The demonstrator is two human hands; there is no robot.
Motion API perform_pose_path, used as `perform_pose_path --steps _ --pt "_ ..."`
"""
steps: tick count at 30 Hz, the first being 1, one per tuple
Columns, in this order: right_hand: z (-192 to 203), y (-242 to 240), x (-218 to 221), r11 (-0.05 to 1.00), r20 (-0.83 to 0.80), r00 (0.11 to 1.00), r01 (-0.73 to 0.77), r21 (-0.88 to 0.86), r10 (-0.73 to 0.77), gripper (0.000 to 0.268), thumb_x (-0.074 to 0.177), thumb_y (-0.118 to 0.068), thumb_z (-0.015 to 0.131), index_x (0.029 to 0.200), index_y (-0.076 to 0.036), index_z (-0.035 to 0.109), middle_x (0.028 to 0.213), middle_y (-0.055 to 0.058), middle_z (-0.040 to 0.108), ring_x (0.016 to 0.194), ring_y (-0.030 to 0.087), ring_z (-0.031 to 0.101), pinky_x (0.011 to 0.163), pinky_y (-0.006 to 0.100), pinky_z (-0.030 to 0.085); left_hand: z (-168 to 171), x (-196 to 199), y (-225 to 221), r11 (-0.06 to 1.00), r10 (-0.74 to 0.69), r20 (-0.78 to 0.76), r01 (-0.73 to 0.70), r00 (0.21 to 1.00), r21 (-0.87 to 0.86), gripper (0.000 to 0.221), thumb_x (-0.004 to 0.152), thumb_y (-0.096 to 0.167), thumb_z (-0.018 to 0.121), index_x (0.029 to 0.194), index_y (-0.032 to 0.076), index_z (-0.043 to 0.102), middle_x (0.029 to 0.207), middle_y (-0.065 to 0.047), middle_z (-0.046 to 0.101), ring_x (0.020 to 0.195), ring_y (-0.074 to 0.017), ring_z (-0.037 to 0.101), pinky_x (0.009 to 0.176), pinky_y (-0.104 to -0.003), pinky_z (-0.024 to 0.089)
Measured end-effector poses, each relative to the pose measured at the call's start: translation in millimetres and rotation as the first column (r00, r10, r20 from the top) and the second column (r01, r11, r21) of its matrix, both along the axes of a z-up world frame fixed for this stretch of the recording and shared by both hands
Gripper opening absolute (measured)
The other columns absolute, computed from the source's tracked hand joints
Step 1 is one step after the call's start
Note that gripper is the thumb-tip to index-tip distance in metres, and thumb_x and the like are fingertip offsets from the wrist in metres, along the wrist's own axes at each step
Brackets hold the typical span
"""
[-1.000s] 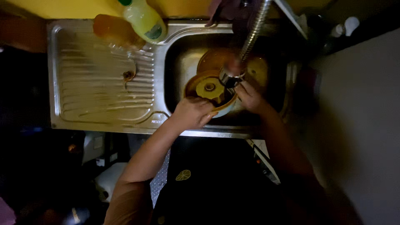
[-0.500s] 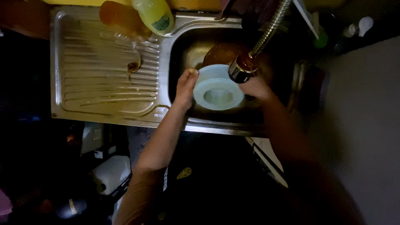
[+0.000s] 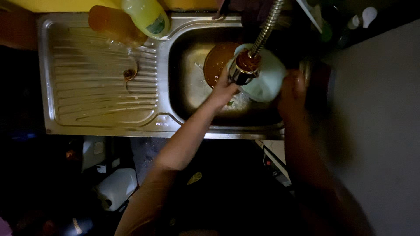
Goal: The person washes components of a juicer in a sink using their hands and a scrubbing pad, then wipes one of the plastic pieces with a cloth.
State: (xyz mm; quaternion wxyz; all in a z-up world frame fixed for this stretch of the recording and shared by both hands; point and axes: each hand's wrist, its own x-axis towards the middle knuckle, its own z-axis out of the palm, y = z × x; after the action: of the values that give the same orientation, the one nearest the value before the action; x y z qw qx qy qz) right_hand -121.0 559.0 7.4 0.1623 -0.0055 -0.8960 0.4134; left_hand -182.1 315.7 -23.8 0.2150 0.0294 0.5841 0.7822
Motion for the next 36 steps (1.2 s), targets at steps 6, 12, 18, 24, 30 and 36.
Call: perform_pose_path --steps 6,12,18,24,30,36 --pt "24 -23 21 0.946 0.129 0.958 -0.275 0.172 0.255 0.016 0.100 -0.022 0.065 0.111 -0.010 0.068 0.106 0.013 0.069 0.103 0.027 0.064 0.096 0.045 0.048 25 25 -31 0.931 -0.075 0.423 -0.089 0.903 0.355 0.079 0.109 0.055 0.040 0.166 0.005 0.018 0.161 -0.022 0.040 0.142 -0.0335 0.053 0.118 -0.044 0.044" --pt "63 -62 18 0.719 0.065 0.833 -0.512 0.470 0.550 0.020 0.090 -0.027 0.072 0.108 -0.020 0.078 0.105 -0.002 0.074 0.109 0.024 0.065 0.108 0.051 0.042 45 45 -42 0.971 0.074 0.247 -0.126 0.966 0.203 0.078 0.091 0.022 0.065 0.153 0.008 0.020 0.143 -0.017 0.045 0.127 -0.0280 0.055 0.105 -0.048 0.051" --pt "75 -49 13 0.751 0.198 0.847 -0.529 0.396 0.493 0.028 0.093 -0.032 0.077 0.117 -0.018 0.073 0.126 0.005 0.065 0.124 0.022 0.054 0.115 0.052 0.040 3 77 -56 0.916 0.115 0.321 -0.226 0.940 0.332 0.067 0.102 0.012 0.062 0.162 0.001 0.035 0.132 -0.019 0.054 0.115 -0.0290 0.057 0.091 -0.041 0.054" --pt "46 -27 21 0.926 0.079 0.926 -0.374 0.049 0.369 0.061 0.098 -0.017 0.069 0.151 -0.002 0.042 0.154 0.025 0.040 0.141 0.039 0.045 0.115 0.052 0.042 44 91 -66 0.934 0.083 0.448 -0.226 0.890 0.277 0.078 0.087 0.012 0.063 0.156 0.010 0.027 0.140 -0.019 0.053 0.128 -0.0312 0.057 0.103 -0.046 0.056" --pt "-68 -71 -8 0.660 0.125 0.797 -0.388 -0.643 0.591 0.050 0.106 -0.008 0.056 0.150 0.001 0.034 0.144 0.017 0.052 0.129 0.027 0.056 0.109 0.042 0.049 97 98 -107 0.928 0.117 -0.432 -0.253 0.894 -0.272 0.090 0.085 -0.001 0.076 0.159 0.000 0.025 0.164 -0.022 0.032 0.152 -0.0323 0.034 0.126 -0.043 0.029" --pt "-34 -75 -35 0.693 0.117 0.803 -0.417 -0.588 0.584 0.021 0.106 -0.008 0.060 0.125 -0.001 0.062 0.119 0.011 0.068 0.109 0.021 0.067 0.095 0.038 0.056 59 70 -127 0.956 0.192 -0.429 -0.266 0.883 -0.120 0.086 0.088 -0.006 0.047 0.166 0.004 0.011 0.171 -0.016 0.026 0.157 -0.0260 0.032 0.130 -0.033 0.025"
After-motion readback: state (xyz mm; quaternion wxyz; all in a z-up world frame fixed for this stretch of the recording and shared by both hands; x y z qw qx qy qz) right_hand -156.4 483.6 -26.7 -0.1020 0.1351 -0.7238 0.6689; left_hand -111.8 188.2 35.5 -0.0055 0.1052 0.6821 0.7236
